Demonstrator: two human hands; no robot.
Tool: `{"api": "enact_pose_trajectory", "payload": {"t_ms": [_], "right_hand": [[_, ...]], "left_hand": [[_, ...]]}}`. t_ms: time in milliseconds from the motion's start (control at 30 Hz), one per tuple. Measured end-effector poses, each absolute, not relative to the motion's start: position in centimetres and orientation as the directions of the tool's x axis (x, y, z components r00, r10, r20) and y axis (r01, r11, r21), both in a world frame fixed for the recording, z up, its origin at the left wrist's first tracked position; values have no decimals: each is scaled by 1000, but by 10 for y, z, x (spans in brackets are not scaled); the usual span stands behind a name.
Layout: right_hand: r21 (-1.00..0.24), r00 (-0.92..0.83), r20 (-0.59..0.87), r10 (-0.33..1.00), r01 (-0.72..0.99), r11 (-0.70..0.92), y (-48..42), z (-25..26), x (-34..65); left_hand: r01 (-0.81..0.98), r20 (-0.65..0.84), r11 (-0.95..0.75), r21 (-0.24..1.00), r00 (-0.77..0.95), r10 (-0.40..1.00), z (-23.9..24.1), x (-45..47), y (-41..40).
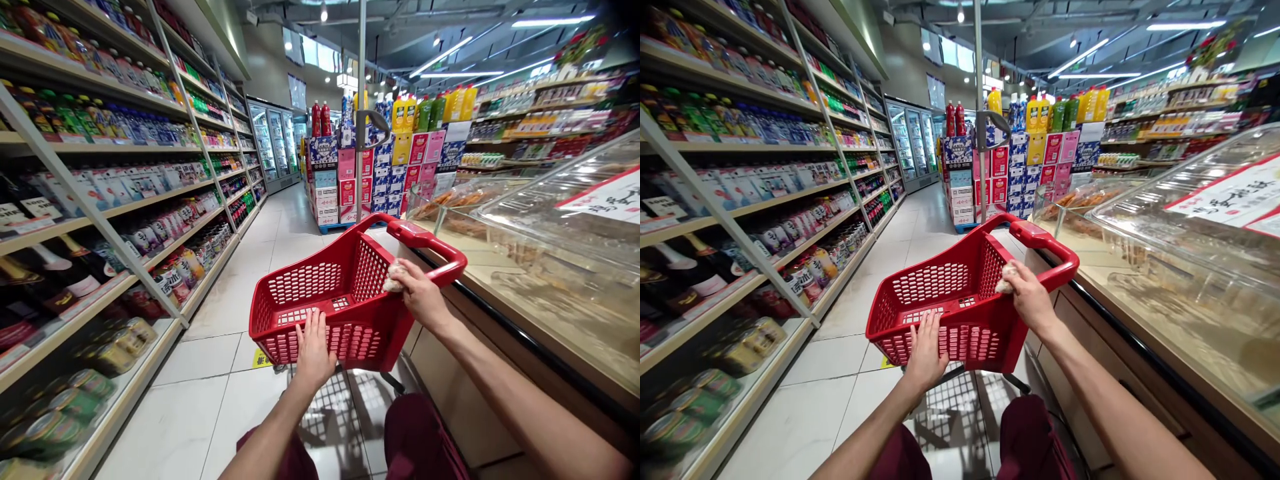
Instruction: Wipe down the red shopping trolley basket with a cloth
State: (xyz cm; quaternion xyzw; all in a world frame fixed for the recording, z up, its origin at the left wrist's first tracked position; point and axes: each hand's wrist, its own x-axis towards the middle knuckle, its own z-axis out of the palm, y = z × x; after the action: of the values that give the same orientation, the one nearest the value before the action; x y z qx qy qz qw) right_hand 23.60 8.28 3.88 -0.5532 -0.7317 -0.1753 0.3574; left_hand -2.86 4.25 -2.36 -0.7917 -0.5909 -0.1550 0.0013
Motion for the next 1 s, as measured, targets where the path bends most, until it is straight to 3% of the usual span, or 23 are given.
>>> {"api": "enact_pose_trajectory", "payload": {"t_ms": [133,267,367,533,700,767,900,1000], "right_hand": [[115,-231,632,740,972,205,73,42,248],[261,-370,563,739,928,266,68,44,286],[239,-384,566,730,923,300,73,50,323],[98,-216,721,658,972,212,75,37,305],[174,-402,601,690,909,378,64,19,229],[185,-358,612,705,932,313,60,26,238],[99,-57,754,654,995,-27,58,39,277],[142,-166,700,695,986,93,57,26,251]], "left_hand": [[928,253,-325,182,275,928,-25,-31,41],[924,273,-341,171,288,918,-27,-33,41],[924,268,-339,176,286,920,-28,-33,41],[923,250,-336,188,286,925,-25,-32,41],[923,248,-327,201,275,929,-23,-33,40],[923,248,-327,201,275,929,-24,-34,39],[920,234,-329,212,279,931,-25,-33,38],[919,220,-324,225,276,936,-23,-31,38]]}}
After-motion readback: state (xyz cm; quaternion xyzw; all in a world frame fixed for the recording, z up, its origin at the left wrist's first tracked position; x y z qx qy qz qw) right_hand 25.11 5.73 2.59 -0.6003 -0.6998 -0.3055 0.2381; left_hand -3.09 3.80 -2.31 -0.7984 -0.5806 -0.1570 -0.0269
